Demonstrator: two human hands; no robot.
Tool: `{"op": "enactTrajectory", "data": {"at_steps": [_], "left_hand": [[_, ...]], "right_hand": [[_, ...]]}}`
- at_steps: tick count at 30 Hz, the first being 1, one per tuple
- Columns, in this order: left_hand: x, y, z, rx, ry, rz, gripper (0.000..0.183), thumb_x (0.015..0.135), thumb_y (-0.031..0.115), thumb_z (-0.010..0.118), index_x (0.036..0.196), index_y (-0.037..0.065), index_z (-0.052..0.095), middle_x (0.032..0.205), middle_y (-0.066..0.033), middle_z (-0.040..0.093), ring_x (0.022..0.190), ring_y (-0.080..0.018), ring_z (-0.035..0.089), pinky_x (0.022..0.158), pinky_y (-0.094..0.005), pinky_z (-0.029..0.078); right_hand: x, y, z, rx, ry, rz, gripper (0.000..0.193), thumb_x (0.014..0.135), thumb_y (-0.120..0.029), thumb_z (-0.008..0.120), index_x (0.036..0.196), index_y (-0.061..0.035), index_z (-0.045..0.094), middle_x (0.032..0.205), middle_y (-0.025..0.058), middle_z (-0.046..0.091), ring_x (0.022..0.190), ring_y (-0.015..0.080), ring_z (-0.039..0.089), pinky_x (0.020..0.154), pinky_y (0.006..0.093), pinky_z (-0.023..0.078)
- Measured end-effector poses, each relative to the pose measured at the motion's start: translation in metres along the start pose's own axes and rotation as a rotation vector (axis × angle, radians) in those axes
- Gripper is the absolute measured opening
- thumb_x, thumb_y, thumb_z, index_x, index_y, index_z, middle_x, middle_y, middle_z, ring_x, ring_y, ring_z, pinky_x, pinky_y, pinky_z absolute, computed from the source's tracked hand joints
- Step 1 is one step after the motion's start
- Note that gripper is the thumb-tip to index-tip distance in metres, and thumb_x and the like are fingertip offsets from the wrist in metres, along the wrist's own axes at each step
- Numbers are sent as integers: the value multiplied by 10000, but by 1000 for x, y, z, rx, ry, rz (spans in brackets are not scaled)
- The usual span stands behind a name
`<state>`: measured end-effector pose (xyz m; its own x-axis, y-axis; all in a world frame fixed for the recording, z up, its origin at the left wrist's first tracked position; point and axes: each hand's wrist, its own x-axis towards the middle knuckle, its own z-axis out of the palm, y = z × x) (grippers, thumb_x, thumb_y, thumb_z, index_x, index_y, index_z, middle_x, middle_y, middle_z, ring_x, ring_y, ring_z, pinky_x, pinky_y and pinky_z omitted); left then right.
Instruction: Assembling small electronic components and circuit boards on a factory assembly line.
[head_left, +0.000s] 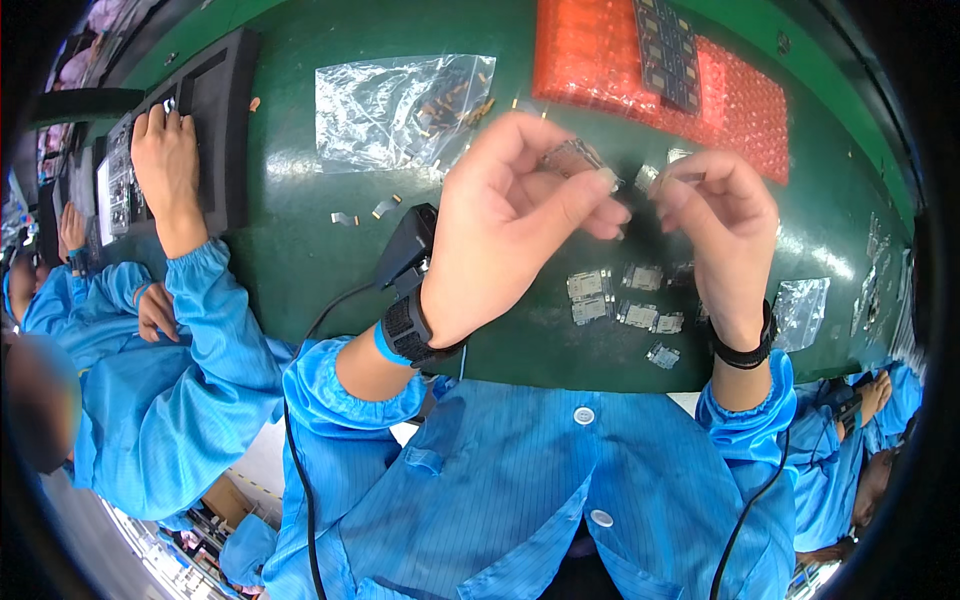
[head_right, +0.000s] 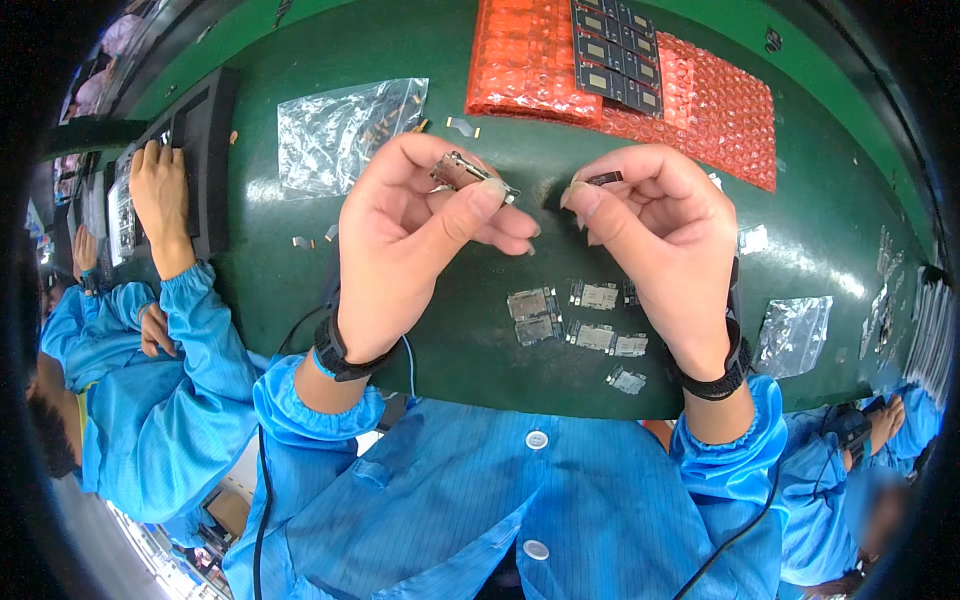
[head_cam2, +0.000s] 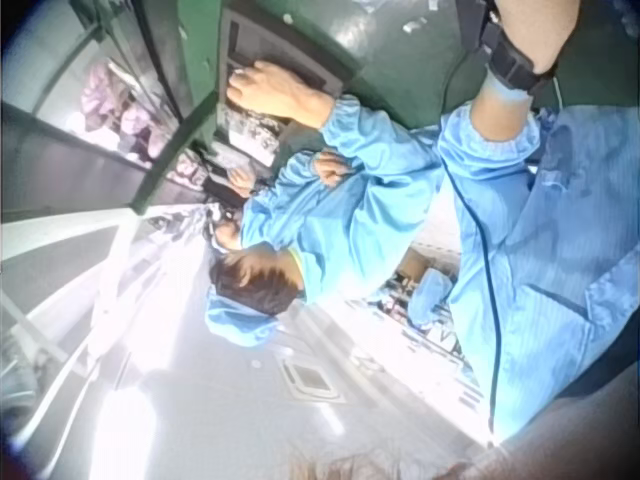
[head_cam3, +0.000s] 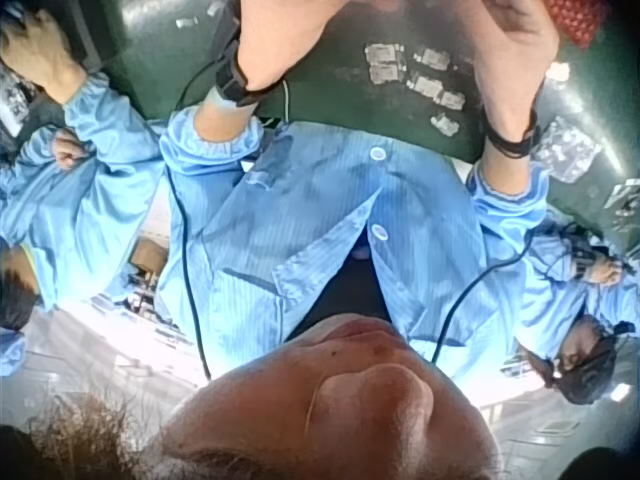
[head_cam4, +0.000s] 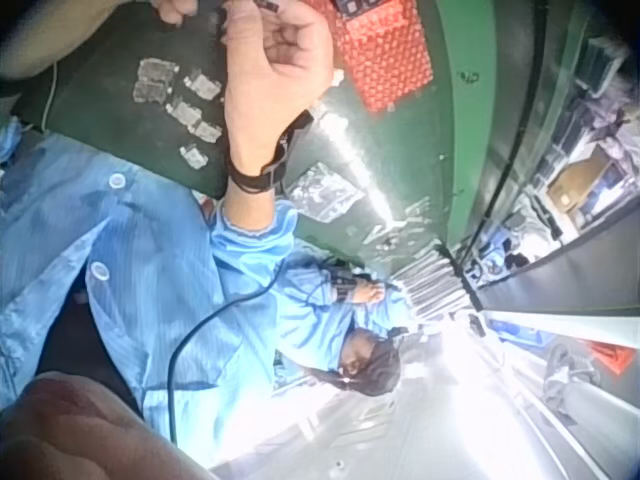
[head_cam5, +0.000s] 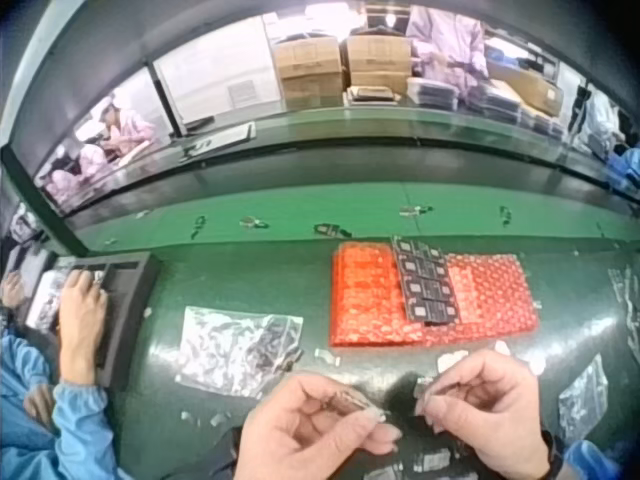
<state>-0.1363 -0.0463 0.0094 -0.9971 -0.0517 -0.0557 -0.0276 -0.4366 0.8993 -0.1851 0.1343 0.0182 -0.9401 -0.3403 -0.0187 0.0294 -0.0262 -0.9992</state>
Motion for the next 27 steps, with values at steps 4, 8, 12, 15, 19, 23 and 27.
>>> {"op": "enactTrajectory", "data": {"at_steps": [4,8,12,15,19,23,27], "left_hand": [[4,-4,-5,35,-53,42,190,859,-37,592,1025,-12,502,942,-130,623,849,-175,634,702,-272,539],[2,1,-7,230,-131,35,228,854,-44,592,1053,-11,485,965,-134,617,891,-173,623,732,-288,555],[1,-1,-5,48,-117,-41,258,853,-49,590,1087,-18,486,977,-132,602,853,-186,639,728,-291,559],[2,-2,1,-35,-80,-48,230,871,-27,576,1080,-21,479,970,-132,593,825,-196,647,691,-284,558],[1,-6,1,3,-87,-115,200,931,58,512,1103,-24,452,942,-136,591,784,-203,653,615,-274,557],[-1,-4,0,-99,-158,-219,207,965,114,455,1127,-16,452,870,-109,587,689,-157,634,547,-236,525],[-2,-4,3,95,-178,-177,186,978,153,432,1085,5,472,728,-39,538,558,-78,538,465,-187,423]], "right_hand": [[-2,-2,3,114,-46,86,96,834,5,640,919,17,597,854,65,651,694,69,574,597,196,466],[-3,2,-3,58,-90,-14,85,842,2,632,917,16,596,862,83,659,701,72,583,596,198,474],[-3,0,-1,139,-80,35,96,847,4,624,940,16,600,882,99,666,713,81,598,597,210,492],[-2,-2,2,153,-56,83,92,855,-4,618,942,18,599,885,99,667,717,86,602,591,211,495],[-3,0,2,140,-37,79,78,868,-26,612,930,18,597,863,87,664,704,84,594,580,213,495],[-5,3,2,84,-40,22,65,861,-20,623,912,15,602,823,55,639,679,66,566,571,201,472],[-5,2,7,20,-11,-29,67,832,6,653,842,2,587,794,8,569,691,45,515,607,190,420]]}}
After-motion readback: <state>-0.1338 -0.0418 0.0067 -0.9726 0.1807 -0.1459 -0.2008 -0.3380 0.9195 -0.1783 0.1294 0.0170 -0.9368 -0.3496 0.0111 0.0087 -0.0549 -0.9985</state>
